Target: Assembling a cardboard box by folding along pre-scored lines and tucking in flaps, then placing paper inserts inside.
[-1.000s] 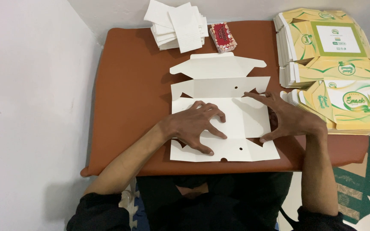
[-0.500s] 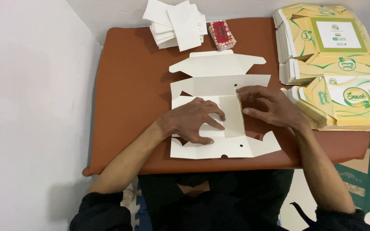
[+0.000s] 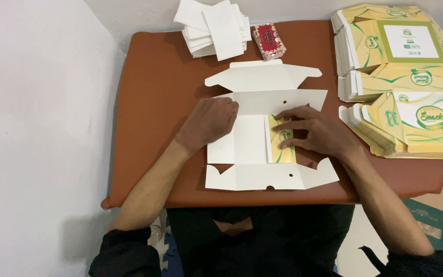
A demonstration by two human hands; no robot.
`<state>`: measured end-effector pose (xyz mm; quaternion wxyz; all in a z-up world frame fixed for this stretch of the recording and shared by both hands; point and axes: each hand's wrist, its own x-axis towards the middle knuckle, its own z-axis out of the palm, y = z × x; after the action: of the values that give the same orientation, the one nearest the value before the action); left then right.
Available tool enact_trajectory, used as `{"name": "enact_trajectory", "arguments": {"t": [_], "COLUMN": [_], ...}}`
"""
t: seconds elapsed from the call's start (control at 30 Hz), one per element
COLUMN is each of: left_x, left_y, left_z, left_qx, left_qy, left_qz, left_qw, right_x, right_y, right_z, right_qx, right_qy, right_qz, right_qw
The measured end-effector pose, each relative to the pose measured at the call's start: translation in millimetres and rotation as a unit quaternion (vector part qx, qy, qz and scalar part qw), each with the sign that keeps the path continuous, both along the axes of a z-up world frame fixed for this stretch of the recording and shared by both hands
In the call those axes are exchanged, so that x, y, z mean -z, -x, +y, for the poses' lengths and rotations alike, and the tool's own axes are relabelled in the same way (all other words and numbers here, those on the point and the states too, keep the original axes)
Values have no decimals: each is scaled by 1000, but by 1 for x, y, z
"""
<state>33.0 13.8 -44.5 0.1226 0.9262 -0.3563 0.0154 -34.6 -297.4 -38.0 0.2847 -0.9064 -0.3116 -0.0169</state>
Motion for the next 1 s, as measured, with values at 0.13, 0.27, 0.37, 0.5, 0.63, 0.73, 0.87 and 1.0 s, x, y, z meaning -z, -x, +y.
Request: {"name": "enact_trajectory", "arguments": {"t": [0.13,0.27,0.37,0.5,0.63,0.73,0.87,1.0], "left_x": [6,-5,-23,-32,-49,-51,-45,-25], "left_y": [1,6,16,22,32,34,31,24], "left_z": [5,2,3,2,-3,-6,-5,-7], "left_qx": [-33,-44,-38,-80,-88,-86,-110,-126], "left_qy": [21,-16,18,112,118,99,126,234], "left_qz": [29,2,20,76,78,78,110,110], "left_qw": [999,999,999,988,986,988,980,958], "right_x": [7,-6,-4,-1,2,4,19,25], "right_y": [-1,1,0,-1,0,-1,-5,-7], "right_z": [-1,3,3,0,-1,0,0,-2], "right_qx": [-6,-5,-7,-19,-16,-21,-22,-37], "right_qy": [19,20,20,18,23,24,32,25], "right_qz": [3,15,27,29,14,20,-41,-76], "right_qw": [1000,1000,999,999,1000,999,998,996]}}
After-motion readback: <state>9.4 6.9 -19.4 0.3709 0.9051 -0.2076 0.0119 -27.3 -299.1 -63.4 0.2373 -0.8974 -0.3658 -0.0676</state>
